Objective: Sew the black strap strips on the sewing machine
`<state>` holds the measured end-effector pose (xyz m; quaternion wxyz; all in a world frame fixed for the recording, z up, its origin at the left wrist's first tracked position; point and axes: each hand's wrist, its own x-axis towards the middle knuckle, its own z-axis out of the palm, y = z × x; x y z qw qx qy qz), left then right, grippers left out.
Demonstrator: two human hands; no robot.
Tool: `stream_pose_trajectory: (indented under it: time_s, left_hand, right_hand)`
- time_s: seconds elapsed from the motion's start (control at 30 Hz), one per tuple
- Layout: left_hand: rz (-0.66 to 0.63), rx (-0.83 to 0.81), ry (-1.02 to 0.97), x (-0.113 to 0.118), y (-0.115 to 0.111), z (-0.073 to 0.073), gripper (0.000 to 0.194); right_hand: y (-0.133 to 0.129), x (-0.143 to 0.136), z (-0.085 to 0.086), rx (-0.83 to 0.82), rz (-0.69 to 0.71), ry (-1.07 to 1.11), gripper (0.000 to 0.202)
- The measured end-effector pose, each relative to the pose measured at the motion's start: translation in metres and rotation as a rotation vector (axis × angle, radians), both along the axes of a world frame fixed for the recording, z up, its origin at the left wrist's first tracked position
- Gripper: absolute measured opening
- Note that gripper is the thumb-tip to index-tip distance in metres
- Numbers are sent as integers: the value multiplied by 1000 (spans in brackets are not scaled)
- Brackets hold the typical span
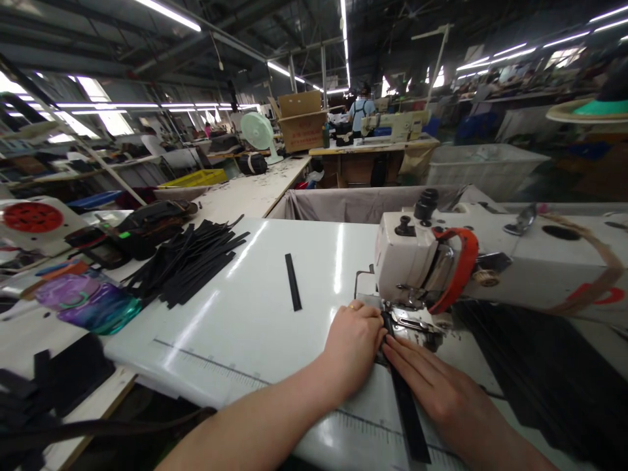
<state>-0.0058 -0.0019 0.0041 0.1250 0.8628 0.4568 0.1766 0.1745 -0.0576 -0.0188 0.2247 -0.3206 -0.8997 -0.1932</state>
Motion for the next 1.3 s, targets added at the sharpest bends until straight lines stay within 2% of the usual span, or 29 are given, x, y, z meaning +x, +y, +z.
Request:
stream_pose_trajectory:
  time_s: [0.37,0.57,0.73,1.03,1.3]
  left_hand:
    - [-48,29,15,1,7,-15,26]
    - [-61,14,2,0,8,-12,26]
    - [-34,-1,-10,2,6,-12,24]
    - [-28,15,8,6,9,-14,27]
    - [-42,55,-61,4,14,-7,28]
  right_hand:
    - [1,0,-3,-19,-21,-46,49]
    - [-1,0,-5,-41,-19,-49,50]
    - [-2,-2,-9,-68,-69,3,50]
    - [2,-5,-1,-86,-61,49,50]
    - [5,-6,1,-164,-95,159,47]
